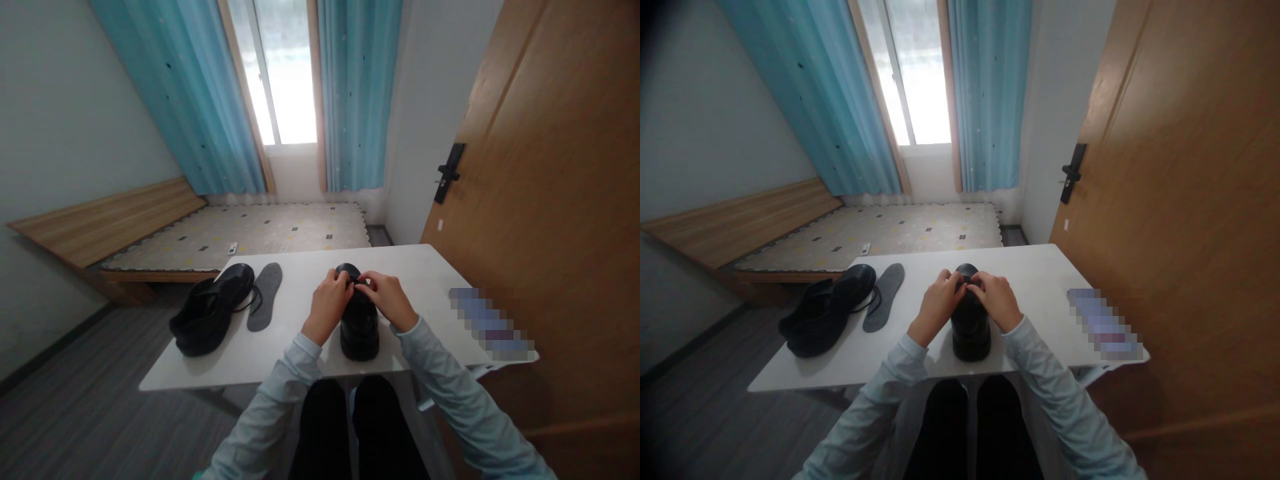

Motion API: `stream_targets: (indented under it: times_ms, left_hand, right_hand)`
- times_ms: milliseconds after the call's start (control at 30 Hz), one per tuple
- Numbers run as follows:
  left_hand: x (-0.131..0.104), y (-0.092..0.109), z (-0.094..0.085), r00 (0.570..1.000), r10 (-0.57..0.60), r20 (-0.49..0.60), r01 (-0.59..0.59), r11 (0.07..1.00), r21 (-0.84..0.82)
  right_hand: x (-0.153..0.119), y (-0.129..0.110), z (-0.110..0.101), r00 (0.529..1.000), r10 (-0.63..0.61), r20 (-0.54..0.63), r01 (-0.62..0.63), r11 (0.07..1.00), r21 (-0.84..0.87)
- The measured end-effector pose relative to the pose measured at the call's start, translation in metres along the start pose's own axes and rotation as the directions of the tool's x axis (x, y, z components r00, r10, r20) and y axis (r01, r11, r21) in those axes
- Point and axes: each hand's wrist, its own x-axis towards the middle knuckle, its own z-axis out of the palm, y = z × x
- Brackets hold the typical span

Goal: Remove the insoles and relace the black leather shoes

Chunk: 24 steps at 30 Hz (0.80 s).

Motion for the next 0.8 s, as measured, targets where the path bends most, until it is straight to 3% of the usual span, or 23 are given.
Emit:
stream_targets:
  times_ms: [100,200,333,467,633,800]
  left_hand:
    - [0.0,-0.001,0.0,1.0,0.003,-0.014,-0.003,1.0,-0.007]
    - [0.0,-0.002,-0.001,1.0,0.017,-0.024,-0.018,1.0,-0.025]
    - [0.0,-0.006,-0.003,0.998,0.036,-0.06,-0.044,0.988,-0.146]
    - [0.0,-0.017,-0.002,0.997,0.022,-0.074,-0.046,0.936,-0.348]
    - [-0.001,-0.034,0.007,0.998,-0.036,0.047,0.057,0.787,-0.614]
    - [-0.007,-0.045,0.009,0.983,-0.08,0.166,0.177,0.658,-0.732]
  right_hand:
    - [0.003,-0.004,0.0,0.996,-0.078,0.048,0.089,0.952,-0.292]
    - [0.002,-0.007,0.003,0.992,-0.115,0.057,0.128,0.931,-0.341]
    - [-0.001,-0.001,0.011,0.992,-0.117,-0.051,0.108,0.983,-0.152]
    - [-0.002,0.015,0.016,0.994,0.02,-0.106,-0.005,0.99,0.142]
    - [-0.002,0.03,0.02,0.99,0.113,-0.088,-0.076,0.935,0.348]
    - [-0.004,0.035,0.026,0.982,0.165,-0.096,-0.108,0.894,0.434]
